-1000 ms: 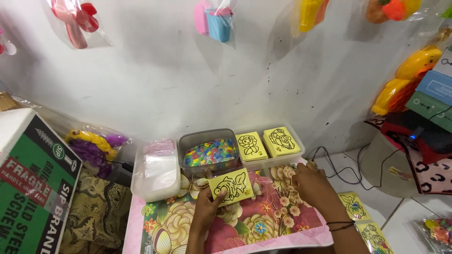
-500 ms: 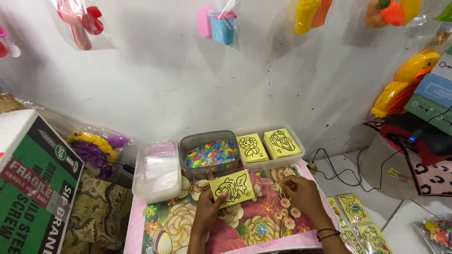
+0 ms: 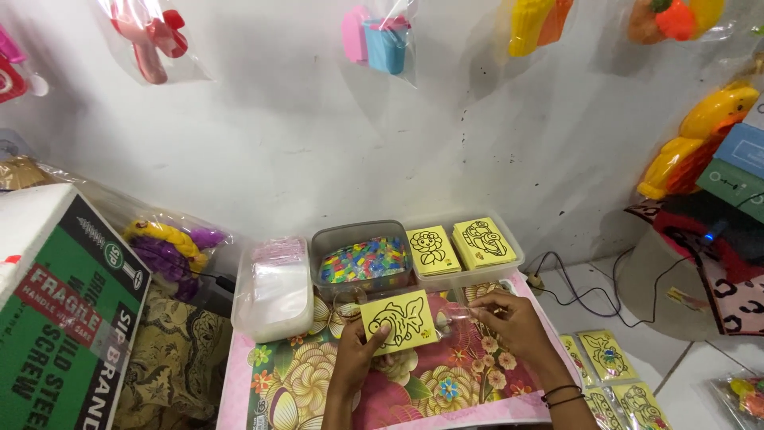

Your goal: The person sits on the floor and packs small yellow cards with fish designs into clear plastic bags. They place the cards into the bags, seal them, and arrange the finished packages on the floor.

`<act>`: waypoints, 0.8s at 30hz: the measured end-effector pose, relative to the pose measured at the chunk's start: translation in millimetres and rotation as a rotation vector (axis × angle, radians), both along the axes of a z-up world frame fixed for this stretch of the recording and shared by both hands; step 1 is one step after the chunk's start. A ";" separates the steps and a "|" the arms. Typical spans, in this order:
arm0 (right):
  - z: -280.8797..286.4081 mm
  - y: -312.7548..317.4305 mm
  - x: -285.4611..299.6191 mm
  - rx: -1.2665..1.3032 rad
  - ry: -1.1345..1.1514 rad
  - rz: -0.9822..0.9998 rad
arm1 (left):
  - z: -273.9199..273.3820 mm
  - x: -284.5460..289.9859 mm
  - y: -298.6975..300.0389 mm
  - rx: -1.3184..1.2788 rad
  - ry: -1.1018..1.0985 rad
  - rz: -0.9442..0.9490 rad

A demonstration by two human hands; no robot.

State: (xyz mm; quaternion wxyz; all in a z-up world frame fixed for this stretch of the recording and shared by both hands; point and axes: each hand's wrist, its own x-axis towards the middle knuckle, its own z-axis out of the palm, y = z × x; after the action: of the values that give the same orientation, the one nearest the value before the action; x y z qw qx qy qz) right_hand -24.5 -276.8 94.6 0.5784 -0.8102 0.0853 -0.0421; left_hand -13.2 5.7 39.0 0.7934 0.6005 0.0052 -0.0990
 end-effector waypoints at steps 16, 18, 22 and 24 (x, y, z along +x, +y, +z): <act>-34.3 34.1 27.6 0.288 -0.186 0.258 | -20.8 9.8 7.8 0.022 -0.126 -0.104; -13.1 46.0 18.1 0.172 -0.160 0.282 | -13.0 7.0 7.4 0.023 -0.165 -0.131; -6.6 56.3 14.5 0.235 -0.120 0.319 | -10.7 6.9 6.1 0.022 -0.088 -0.101; -14.1 57.4 19.9 0.158 -0.177 0.397 | -12.4 8.0 6.3 0.029 -0.081 -0.104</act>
State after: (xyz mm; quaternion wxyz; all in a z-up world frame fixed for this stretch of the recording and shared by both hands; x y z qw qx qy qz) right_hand -4.6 -219.4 80.5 0.6423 -0.7564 -0.1236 0.0084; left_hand -5.2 12.0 26.5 0.7780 0.6149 -0.0565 -0.1157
